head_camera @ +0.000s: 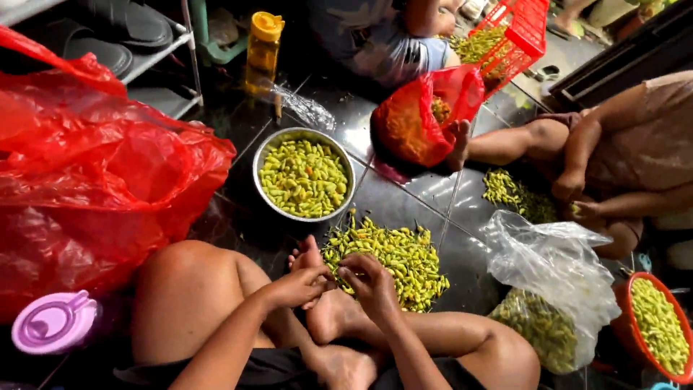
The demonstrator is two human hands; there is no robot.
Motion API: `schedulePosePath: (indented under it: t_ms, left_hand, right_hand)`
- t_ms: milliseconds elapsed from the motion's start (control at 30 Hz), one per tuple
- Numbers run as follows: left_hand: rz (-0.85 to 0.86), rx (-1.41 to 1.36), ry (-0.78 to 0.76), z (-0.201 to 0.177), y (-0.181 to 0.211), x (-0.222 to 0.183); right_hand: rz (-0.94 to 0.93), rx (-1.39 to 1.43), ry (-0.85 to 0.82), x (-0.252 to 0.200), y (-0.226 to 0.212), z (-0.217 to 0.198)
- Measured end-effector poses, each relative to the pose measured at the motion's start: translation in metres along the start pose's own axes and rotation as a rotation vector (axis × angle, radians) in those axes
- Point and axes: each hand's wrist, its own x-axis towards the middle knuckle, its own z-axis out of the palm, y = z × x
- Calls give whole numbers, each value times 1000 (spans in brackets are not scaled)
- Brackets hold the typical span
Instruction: Removing stems from small green chili peppers by hand while sitting on the floor.
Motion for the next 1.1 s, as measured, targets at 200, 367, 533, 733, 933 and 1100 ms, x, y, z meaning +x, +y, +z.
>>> schedulePosePath:
  t_ms: [200, 367, 533, 733, 933, 1100]
  left_hand:
    - [22, 21, 21, -3, -7, 6]
    - [193, 233, 73, -8, -30, 14]
    - [84, 260, -22, -11, -18, 8]
    - [61, 285, -81, -8, -32, 21]
    - [100, 229, -92, -13, -30, 21]
    - [116, 234, -98, -13, -39, 35]
  right_hand:
    - [-123, -41, 70, -3, 6, 17]
    - [-10, -56, 130, -4, 42, 29]
    - [77, 128, 65, -5, 54, 33]
    - [102, 328, -24, -6, 63, 30]
    - [3, -269, -12, 58, 119, -14]
    - [-76, -754, 92, 123, 151, -29]
